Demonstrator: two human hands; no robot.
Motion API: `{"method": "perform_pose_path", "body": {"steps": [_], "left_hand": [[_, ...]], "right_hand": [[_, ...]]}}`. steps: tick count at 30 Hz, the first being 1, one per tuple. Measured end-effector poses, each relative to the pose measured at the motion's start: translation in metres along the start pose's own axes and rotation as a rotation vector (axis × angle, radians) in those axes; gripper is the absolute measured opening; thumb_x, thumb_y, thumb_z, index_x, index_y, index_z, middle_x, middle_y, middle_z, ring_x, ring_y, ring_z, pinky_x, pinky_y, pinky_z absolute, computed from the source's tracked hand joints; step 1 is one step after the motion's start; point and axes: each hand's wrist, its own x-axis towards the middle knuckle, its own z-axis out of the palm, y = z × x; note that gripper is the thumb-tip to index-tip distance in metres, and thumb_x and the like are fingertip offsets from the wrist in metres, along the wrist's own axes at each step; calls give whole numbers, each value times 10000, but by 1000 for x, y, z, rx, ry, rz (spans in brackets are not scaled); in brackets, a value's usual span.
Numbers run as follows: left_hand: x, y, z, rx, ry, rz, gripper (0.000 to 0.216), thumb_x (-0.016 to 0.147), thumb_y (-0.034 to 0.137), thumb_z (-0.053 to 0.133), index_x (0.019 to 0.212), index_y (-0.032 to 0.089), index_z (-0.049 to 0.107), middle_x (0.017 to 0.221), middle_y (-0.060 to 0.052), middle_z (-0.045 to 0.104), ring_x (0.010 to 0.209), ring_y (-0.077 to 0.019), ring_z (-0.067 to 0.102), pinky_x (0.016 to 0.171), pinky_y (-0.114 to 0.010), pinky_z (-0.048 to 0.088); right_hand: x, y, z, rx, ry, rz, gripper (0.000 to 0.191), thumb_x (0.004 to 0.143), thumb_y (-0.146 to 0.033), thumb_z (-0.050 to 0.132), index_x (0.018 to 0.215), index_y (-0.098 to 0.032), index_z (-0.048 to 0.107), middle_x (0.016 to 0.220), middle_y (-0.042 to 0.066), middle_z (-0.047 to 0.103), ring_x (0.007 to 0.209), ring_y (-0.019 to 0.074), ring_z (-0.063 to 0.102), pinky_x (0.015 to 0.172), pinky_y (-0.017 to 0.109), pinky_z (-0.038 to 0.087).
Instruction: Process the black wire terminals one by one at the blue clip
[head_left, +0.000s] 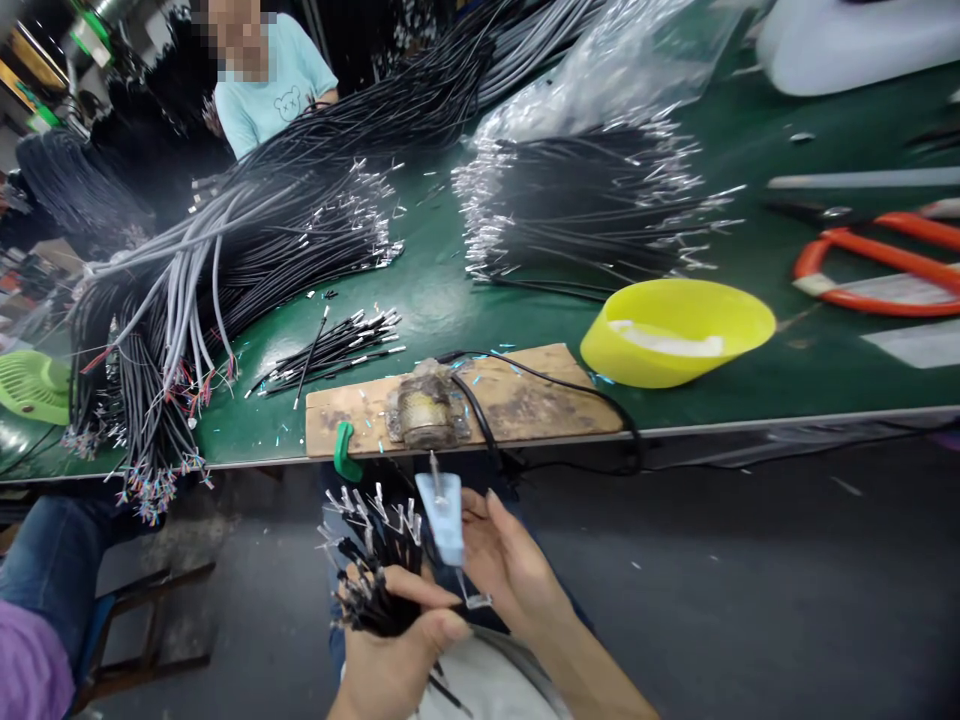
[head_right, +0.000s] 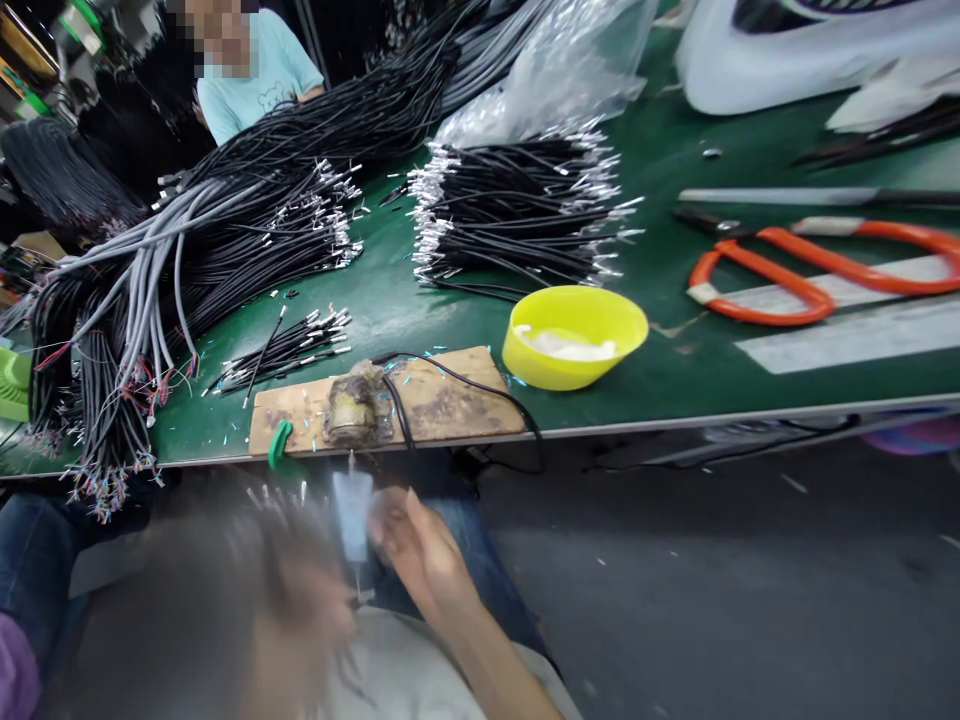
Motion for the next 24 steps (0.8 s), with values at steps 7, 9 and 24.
{"method": "perform_pose_path", "body": {"steps": [7,9,24], "left_hand": [[-10,-17,-5,31,10,-176,226,662,331,704,840,211,775,771,-69,718,718,-238,641,698,-335,502],[-13,-23,-4,28,-13,-220,206,661,289,698,830,201,777,760,-61,707,704,-230,633,691,-329,495],[-31,-31,-5,-294,-139,-388,495,600,624,673,672,136,641,567,-6,524,490,-88,435,481,-218,343]], "right_hand": [[-31,-14,-10,-503,128,-285,296,701,-462,685,587,-193,635,530,-3,500,506,146,432,485,264,349],[-39,-18,-7,-696,62,-409,232,694,-421,700,615,-207,658,538,2,524,516,160,452,494,274,358],[-44,-17,-4,-923,-216,-415,288,785,-348,604,542,-193,602,515,3,500,512,156,459,496,275,376]]}}
